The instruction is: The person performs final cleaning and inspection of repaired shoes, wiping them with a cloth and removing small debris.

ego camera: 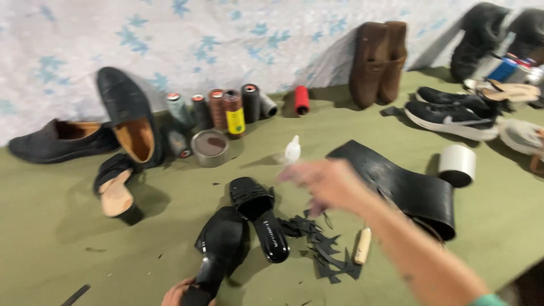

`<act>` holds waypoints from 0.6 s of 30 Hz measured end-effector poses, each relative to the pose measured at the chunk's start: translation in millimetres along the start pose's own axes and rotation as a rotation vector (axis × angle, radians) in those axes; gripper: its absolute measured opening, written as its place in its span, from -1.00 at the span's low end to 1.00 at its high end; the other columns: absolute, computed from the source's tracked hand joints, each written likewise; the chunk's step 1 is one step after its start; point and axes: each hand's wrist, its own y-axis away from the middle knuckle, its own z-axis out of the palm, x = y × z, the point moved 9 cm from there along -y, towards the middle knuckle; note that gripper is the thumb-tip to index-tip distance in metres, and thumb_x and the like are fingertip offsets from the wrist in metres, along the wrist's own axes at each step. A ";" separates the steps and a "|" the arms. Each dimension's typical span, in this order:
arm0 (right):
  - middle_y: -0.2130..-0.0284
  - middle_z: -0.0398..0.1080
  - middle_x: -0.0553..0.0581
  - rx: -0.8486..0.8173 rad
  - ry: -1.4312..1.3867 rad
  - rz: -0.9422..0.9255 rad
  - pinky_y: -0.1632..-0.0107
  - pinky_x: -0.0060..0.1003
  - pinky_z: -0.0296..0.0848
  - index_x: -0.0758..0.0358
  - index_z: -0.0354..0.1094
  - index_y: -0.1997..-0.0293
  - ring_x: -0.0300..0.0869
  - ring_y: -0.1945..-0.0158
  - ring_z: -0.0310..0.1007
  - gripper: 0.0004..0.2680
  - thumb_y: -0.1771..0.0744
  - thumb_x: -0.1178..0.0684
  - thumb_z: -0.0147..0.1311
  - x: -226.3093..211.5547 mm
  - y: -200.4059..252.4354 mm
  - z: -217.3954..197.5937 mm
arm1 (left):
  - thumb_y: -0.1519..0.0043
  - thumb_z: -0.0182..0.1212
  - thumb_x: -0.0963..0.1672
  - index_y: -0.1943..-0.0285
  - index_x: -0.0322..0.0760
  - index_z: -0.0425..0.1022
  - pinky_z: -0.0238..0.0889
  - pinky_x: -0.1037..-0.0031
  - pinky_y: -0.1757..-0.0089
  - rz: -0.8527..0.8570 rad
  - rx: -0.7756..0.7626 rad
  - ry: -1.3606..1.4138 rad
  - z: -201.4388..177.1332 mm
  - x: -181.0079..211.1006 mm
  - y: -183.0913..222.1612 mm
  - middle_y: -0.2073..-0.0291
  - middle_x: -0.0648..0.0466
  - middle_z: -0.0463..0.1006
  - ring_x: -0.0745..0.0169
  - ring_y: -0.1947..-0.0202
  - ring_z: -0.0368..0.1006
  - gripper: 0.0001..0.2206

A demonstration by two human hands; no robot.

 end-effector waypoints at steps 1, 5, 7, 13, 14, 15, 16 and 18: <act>-0.10 0.50 0.04 -0.081 0.068 -0.200 0.37 -0.44 0.66 -0.25 0.50 -0.18 -0.28 0.55 0.61 -0.65 -0.40 0.17 -0.19 -22.1 -10.3 37.8 | 0.17 0.19 0.07 0.41 -0.25 0.48 0.35 0.28 0.20 -0.033 -0.311 -0.005 15.1 -23.4 5.0 0.39 0.01 0.60 0.08 0.39 0.52 -0.64; -0.33 0.32 -0.02 -0.218 -0.003 -0.447 -0.14 -0.26 0.51 -0.03 0.35 -0.31 -0.21 0.28 0.65 -0.70 -0.39 0.06 -0.05 -39.1 -61.9 180.2 | 0.59 0.56 0.09 0.29 0.01 0.64 0.46 0.31 0.13 -0.195 -0.681 -0.087 22.3 -37.8 12.4 0.16 0.25 0.70 0.17 0.21 0.64 -0.40; -0.42 0.08 0.13 -0.311 0.169 -0.526 -0.32 -0.09 0.14 0.10 0.12 -0.42 0.00 -0.13 0.18 -0.61 -0.40 -0.11 -0.11 -24.2 -67.6 255.6 | 0.44 0.56 0.11 0.26 -0.07 0.63 0.44 0.32 0.10 -0.243 -0.673 -0.066 13.2 -2.8 -15.1 0.16 0.16 0.69 0.15 0.20 0.63 -0.44; -0.49 -0.20 0.43 -0.194 0.299 -0.853 -0.45 0.17 -0.26 0.47 -0.12 -0.48 0.28 -0.54 -0.43 -0.41 -0.41 -0.26 -0.10 18.5 -29.8 313.4 | 0.18 0.54 0.15 -0.12 0.11 0.49 0.44 0.31 -0.04 -0.222 -0.771 -0.024 17.4 -32.1 10.0 -0.04 0.16 0.63 0.27 -0.01 0.60 -0.36; -0.49 -0.22 0.47 -0.236 0.205 -0.881 -0.50 0.04 -0.32 0.52 -0.13 -0.47 0.25 -0.56 -0.49 -0.38 -0.41 -0.29 -0.11 25.0 -22.5 309.7 | 0.29 0.59 0.13 0.20 0.10 0.72 0.39 0.43 -0.05 -0.322 -0.844 -0.117 20.8 -40.4 12.5 0.06 0.25 0.71 0.37 0.03 0.63 -0.54; -0.49 -0.22 0.47 -0.225 0.204 -0.869 -0.50 0.04 -0.32 0.52 -0.13 -0.47 0.25 -0.56 -0.49 -0.38 -0.41 -0.29 -0.11 20.5 -19.2 295.1 | 0.29 0.59 0.13 0.20 0.10 0.72 0.39 0.43 -0.05 -0.317 -0.854 -0.105 36.8 -80.1 20.8 0.06 0.25 0.71 0.37 0.03 0.63 -0.54; -0.50 -0.26 0.44 -0.339 0.206 -0.833 -0.50 0.05 -0.32 0.50 -0.20 -0.49 0.25 -0.57 -0.52 -0.34 -0.39 -0.35 -0.21 19.2 -14.4 290.3 | 0.13 0.43 0.06 0.12 0.15 0.78 0.31 0.64 -0.11 -0.534 -1.166 -0.190 61.4 -136.3 58.2 -0.04 0.39 0.70 0.51 -0.11 0.57 -0.63; -0.51 -0.30 0.41 -0.450 0.207 -0.798 -0.50 0.07 -0.32 0.48 -0.28 -0.51 0.25 -0.57 -0.54 -0.30 -0.37 -0.41 -0.30 7.2 -12.2 280.7 | -0.03 0.27 -0.01 0.03 0.19 0.84 0.24 0.84 -0.16 -0.760 -1.465 -0.284 65.6 -148.2 95.7 -0.14 0.52 0.70 0.64 -0.24 0.51 -0.65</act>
